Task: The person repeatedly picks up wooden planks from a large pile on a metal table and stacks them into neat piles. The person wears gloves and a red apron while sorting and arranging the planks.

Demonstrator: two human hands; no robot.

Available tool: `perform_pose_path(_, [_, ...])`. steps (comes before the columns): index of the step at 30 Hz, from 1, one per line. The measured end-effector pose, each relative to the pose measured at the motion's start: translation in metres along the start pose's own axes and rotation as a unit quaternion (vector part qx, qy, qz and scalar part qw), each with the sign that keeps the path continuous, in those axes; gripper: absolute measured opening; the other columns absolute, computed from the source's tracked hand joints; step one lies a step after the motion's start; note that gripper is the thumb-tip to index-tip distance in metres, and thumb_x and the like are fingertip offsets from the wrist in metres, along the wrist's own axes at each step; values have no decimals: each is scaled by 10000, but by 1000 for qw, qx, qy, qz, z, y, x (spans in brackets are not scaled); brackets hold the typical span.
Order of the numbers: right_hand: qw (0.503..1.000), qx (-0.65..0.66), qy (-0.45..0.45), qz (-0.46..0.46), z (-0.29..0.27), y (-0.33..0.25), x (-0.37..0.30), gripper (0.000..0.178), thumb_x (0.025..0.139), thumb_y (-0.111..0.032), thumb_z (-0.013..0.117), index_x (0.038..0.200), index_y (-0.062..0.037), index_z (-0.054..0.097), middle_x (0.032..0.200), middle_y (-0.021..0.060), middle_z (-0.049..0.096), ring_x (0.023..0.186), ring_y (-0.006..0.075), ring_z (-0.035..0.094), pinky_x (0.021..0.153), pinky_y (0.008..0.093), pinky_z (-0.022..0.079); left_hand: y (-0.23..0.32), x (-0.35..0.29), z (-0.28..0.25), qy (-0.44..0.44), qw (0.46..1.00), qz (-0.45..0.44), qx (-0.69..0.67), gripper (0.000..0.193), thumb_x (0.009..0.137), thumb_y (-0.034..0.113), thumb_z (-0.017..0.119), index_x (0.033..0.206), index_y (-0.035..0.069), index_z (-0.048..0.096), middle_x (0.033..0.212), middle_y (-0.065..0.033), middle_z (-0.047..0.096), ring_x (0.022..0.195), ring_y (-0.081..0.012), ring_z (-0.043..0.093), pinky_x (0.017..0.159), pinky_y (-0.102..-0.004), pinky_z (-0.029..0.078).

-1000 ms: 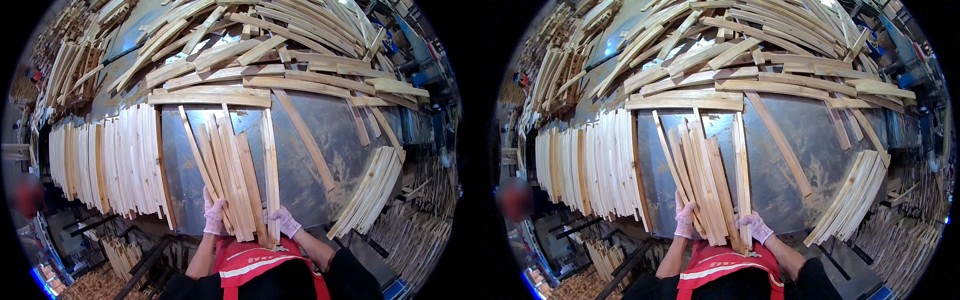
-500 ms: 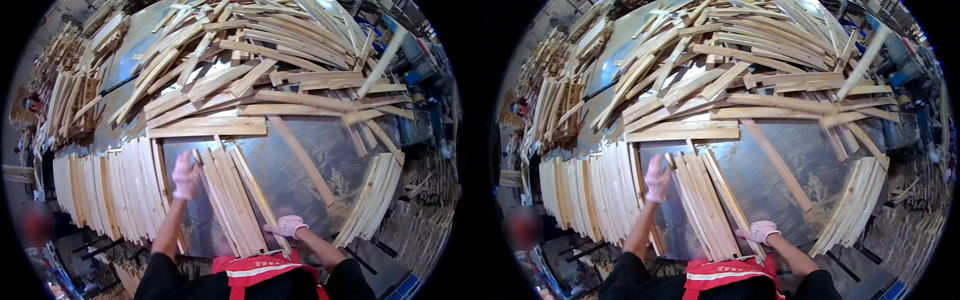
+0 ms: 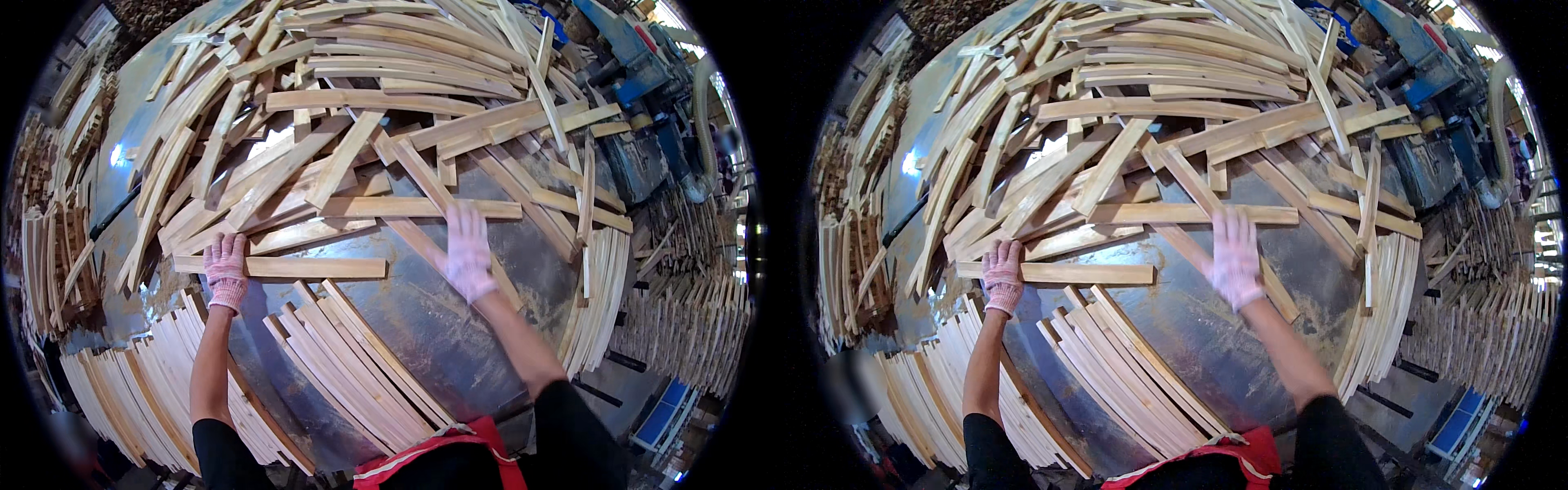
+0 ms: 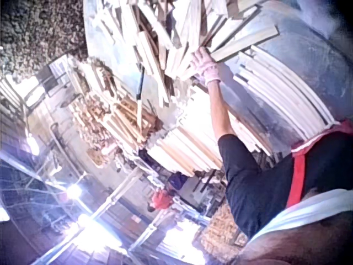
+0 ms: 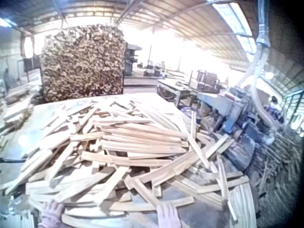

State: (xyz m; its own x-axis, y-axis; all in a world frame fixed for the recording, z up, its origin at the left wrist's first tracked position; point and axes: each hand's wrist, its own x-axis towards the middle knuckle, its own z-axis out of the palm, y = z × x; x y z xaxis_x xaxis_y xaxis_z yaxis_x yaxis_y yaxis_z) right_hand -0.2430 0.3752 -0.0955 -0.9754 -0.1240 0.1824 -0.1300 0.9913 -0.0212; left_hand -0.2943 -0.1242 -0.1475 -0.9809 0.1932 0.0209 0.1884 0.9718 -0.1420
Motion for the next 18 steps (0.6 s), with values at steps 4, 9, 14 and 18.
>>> perform_pose_path(4, [990, -11, -138, -3, 43, 55, 62, 876, 853, -368, 738, 1525, 33, 343, 1321, 206, 536, 1218, 382, 537, 1093, 508, 391, 32, 15, -28, -59, 995, -80, -16, 542, 831, 151, 697, 1360, 167, 579, 1403, -92, 562, 1390, -336, 465, 1121, -499, 381])
perform_pose_path(9, [971, 8, -237, -8, -24, 60, 78, 817, 898, -362, 715, 1556, -85, 319, 1250, 210, 588, 1087, 359, 634, 882, 475, 543, 39, 16, -50, -134, 990, -42, -11, 582, 735, 122, 747, 1296, 157, 598, 1339, -99, 607, 1331, -359, 502, 1080, -486, 426])
perform_pose_path(14, [975, 49, -214, 37, -49, 35, -61, 896, 879, -337, 740, 1584, -106, 238, 1220, 218, 592, 1034, 377, 649, 892, 473, 556, 22, 5, -44, -135, 990, 38, -22, 538, 768, 127, 708, 1294, 195, 613, 1274, -75, 651, 1243, -303, 572, 1005, -464, 459])
perform_pose_path(18, [936, 61, -324, 120, -29, 39, -119, 959, 849, -335, 769, 1609, -109, 230, 1290, 232, 601, 1041, 368, 669, 947, 458, 548, 21, 21, -60, -98, 993, 59, -22, 360, 815, 104, 650, 1166, 182, 640, 1168, -83, 666, 1156, -302, 610, 945, -454, 487])
